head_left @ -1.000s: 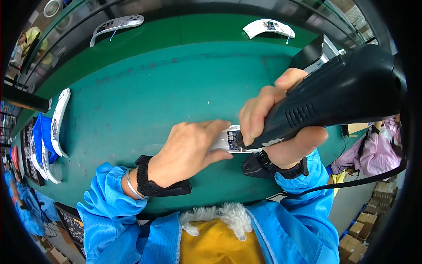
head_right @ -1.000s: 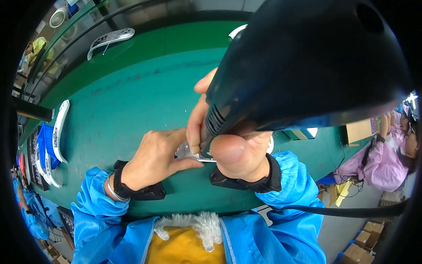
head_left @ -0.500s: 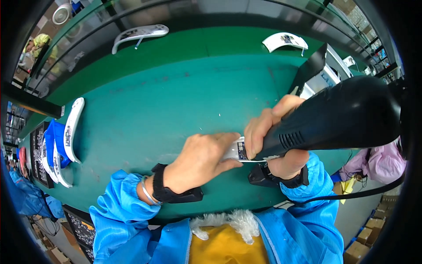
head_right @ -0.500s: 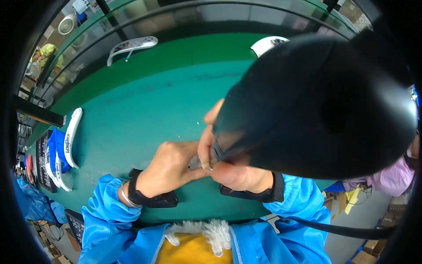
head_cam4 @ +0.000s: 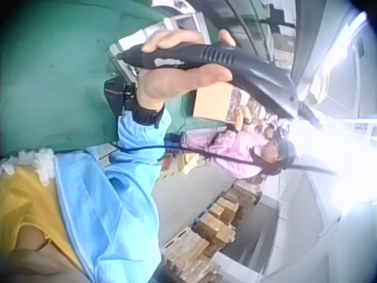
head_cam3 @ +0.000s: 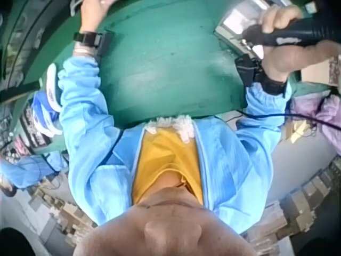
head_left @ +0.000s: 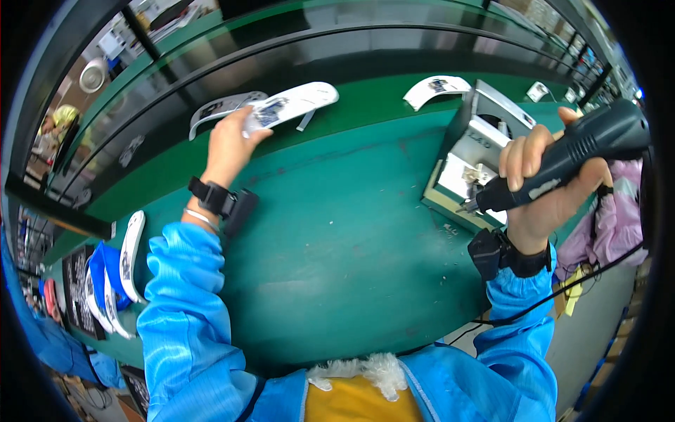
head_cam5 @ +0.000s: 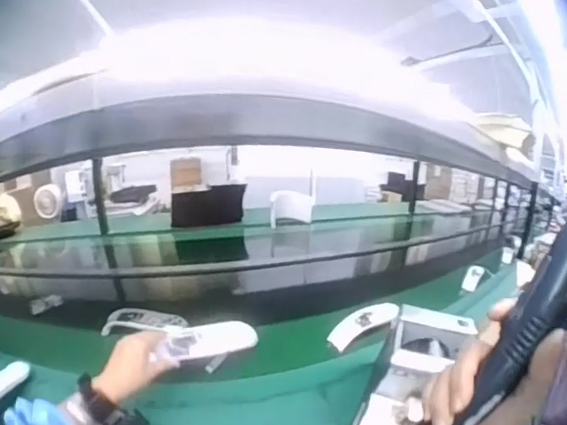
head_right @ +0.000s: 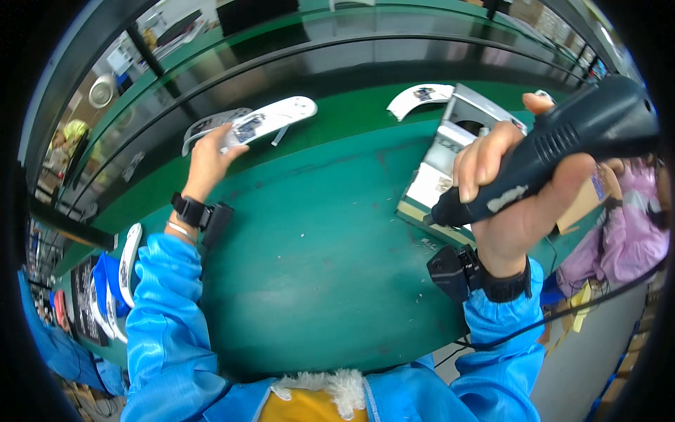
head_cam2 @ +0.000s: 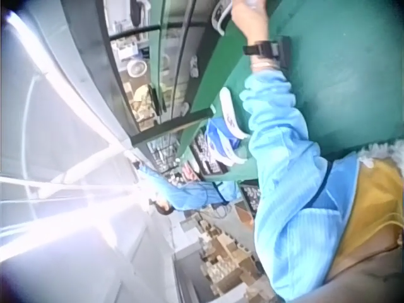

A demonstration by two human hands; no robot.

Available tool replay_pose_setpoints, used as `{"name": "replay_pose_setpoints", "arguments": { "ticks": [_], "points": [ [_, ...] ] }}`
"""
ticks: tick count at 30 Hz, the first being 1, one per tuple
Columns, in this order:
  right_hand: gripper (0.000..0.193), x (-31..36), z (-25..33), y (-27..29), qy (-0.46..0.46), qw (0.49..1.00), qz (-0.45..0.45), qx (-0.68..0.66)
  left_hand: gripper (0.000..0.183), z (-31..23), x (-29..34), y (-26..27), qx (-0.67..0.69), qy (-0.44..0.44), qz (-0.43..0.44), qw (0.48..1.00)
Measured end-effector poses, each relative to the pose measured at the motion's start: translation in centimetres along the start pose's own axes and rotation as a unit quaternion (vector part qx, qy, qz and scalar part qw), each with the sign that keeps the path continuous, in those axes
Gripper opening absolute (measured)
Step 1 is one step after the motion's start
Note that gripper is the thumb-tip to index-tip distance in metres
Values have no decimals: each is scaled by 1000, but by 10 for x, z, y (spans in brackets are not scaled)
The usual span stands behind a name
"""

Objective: Assembling electronic components into plastic housings at a factory workbench using a handheld heat joining tool.

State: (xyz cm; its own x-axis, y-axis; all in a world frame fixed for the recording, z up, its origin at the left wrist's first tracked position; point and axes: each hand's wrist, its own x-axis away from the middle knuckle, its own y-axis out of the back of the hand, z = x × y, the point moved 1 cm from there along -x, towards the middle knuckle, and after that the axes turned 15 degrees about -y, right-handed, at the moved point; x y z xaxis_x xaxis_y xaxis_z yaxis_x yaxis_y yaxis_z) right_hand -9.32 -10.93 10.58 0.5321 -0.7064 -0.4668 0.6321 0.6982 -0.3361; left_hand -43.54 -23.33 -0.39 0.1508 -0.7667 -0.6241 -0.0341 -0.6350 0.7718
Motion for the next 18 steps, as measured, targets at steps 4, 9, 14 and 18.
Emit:
{"name": "replay_pose_setpoints", "arguments": {
  "ticks": [4,9,14,18],
  "points": [
    [64,-4,-3,38,7,998,-23,65,50,51,-11,-41,-43,-12,139,989],
    [58,-6,-12,62,-19,998,-29,56,63,116,-46,-34,-84,126,227,962],
    [62,-7,-14,62,-27,985,-36,165,61,158,-26,-39,-40,52,283,957],
    [51,-5,-20,57,-9,995,-25,101,56,149,-18,-17,-92,51,225,969]
  ]
}}
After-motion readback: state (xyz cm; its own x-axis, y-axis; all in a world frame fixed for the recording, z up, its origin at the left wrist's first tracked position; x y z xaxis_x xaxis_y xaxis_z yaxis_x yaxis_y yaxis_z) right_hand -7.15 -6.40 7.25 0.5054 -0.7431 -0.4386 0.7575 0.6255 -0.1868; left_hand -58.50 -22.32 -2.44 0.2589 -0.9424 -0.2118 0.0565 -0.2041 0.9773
